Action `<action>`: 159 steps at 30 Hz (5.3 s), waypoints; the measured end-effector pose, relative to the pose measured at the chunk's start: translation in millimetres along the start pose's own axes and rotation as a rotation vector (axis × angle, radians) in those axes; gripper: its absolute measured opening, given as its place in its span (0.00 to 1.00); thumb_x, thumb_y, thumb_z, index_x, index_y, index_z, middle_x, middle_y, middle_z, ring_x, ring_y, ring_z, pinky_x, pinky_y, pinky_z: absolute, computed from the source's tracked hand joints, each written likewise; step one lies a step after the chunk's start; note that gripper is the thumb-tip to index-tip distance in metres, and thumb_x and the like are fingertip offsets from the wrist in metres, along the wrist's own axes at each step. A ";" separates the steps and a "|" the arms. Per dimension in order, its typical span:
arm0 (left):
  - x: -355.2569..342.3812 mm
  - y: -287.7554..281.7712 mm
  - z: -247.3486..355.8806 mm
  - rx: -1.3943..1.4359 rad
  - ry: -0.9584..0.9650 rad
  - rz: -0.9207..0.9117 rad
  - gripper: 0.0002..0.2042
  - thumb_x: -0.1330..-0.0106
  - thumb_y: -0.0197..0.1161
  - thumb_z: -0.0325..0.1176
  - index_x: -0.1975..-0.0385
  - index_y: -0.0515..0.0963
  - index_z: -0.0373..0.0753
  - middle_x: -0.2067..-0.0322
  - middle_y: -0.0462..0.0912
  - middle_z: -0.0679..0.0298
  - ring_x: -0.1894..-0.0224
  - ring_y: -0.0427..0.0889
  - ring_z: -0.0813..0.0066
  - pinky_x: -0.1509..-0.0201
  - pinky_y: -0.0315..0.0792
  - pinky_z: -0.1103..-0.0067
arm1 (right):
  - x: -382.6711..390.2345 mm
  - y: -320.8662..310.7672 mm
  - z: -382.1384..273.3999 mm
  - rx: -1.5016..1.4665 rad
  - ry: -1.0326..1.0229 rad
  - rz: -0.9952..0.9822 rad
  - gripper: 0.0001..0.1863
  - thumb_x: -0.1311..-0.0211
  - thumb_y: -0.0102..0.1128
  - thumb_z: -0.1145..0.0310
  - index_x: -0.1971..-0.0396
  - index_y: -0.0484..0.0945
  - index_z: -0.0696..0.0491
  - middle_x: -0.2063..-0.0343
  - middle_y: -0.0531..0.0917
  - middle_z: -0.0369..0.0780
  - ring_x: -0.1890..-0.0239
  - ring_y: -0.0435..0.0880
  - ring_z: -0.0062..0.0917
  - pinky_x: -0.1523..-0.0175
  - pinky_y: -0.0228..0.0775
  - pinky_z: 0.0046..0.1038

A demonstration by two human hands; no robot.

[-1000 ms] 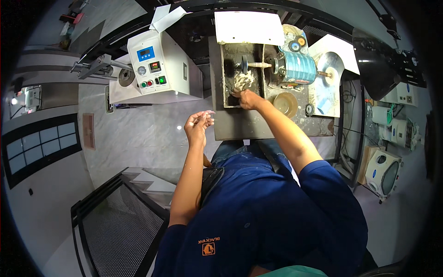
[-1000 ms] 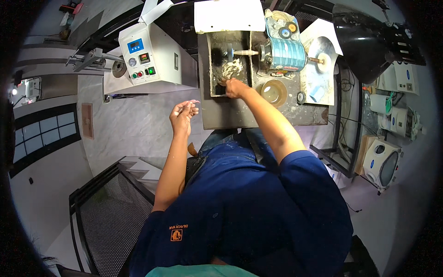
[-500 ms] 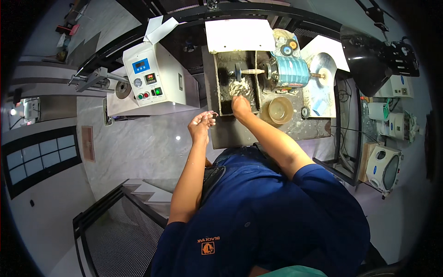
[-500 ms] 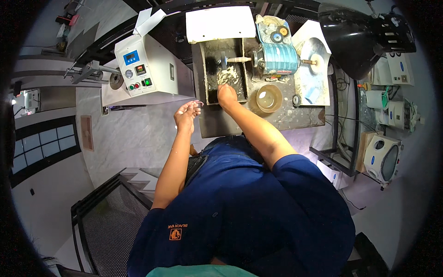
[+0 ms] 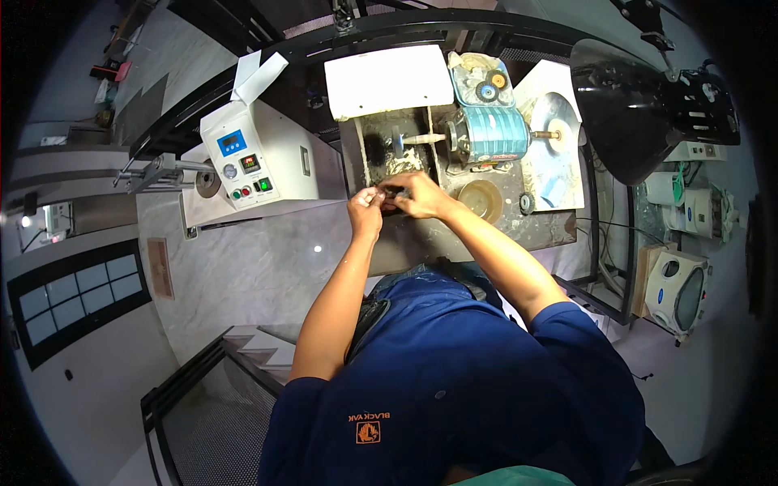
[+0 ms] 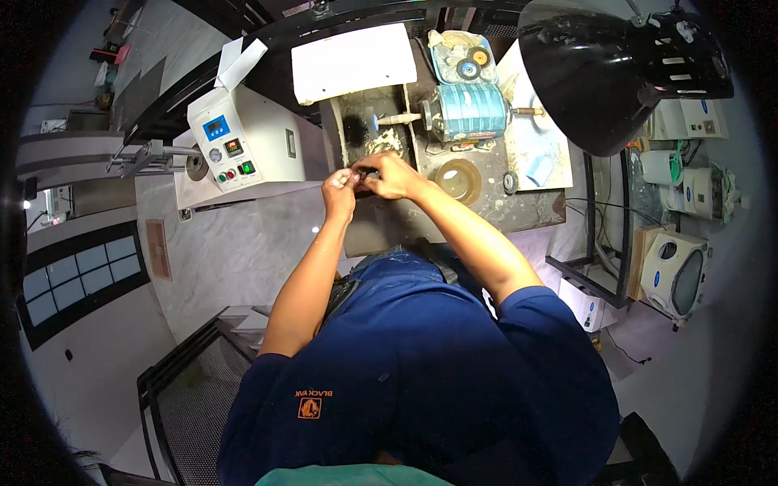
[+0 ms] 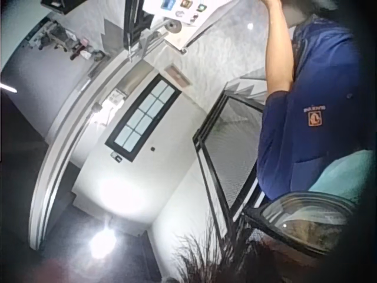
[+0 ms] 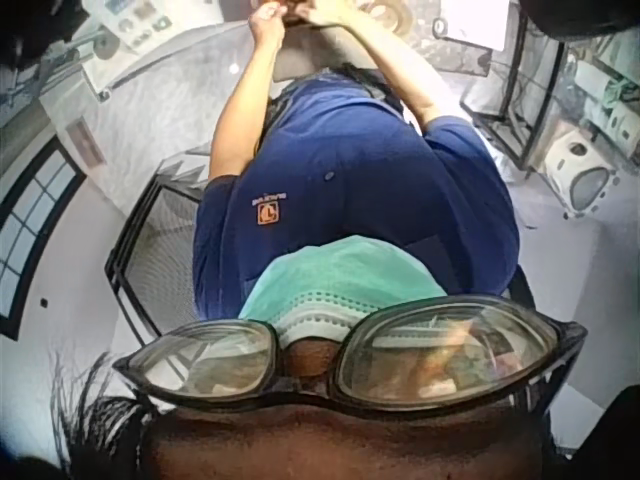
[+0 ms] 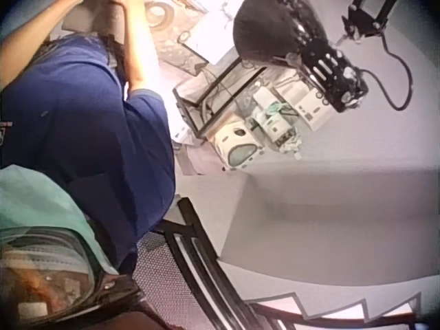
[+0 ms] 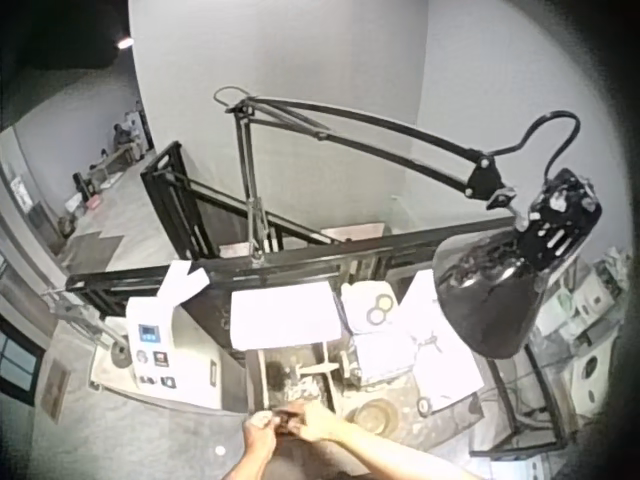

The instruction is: Polishing a metal dental prosthetic framework using a bench lathe.

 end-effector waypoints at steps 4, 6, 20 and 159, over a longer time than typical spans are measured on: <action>-35.4 11.9 -3.7 0.088 0.170 0.098 0.05 0.36 0.53 0.17 0.63 0.74 0.25 0.72 0.82 0.52 0.75 0.82 0.71 0.70 0.78 0.79 | -10.0 -3.4 25.6 0.151 0.363 -0.035 0.18 0.50 0.57 0.69 0.59 0.77 0.62 0.69 0.79 0.59 0.62 0.81 0.49 0.56 0.72 0.38; -43.2 29.5 9.5 0.087 0.123 0.109 0.05 0.36 0.53 0.17 0.62 0.73 0.24 0.71 0.81 0.52 0.75 0.82 0.69 0.70 0.78 0.79 | -6.3 -11.0 41.5 0.009 0.389 0.052 0.16 0.50 0.58 0.68 0.61 0.78 0.60 0.68 0.81 0.56 0.63 0.82 0.47 0.56 0.72 0.37; -58.9 47.1 4.6 0.164 -0.101 0.194 0.05 0.39 0.55 0.17 0.64 0.72 0.25 0.68 0.77 0.55 0.68 0.81 0.65 0.65 0.78 0.76 | -15.6 -17.2 61.6 0.180 0.418 0.072 0.12 0.42 0.53 0.70 0.62 0.79 0.59 0.66 0.80 0.55 0.60 0.79 0.51 0.55 0.71 0.42; -47.5 32.6 8.2 -0.025 0.202 0.147 0.04 0.37 0.54 0.17 0.67 0.73 0.32 0.70 0.79 0.62 0.69 0.79 0.79 0.64 0.79 0.78 | 9.3 -21.8 58.4 -0.220 0.818 0.358 0.16 0.55 0.76 0.60 0.82 0.80 0.57 0.84 0.78 0.33 0.80 0.69 0.15 0.72 0.64 0.23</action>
Point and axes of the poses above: each hand's wrist, its own x-axis away from the middle knuckle, its own y-axis out of the palm, z = x × y, the point moved 2 cm from there along -x, towards the middle knuckle
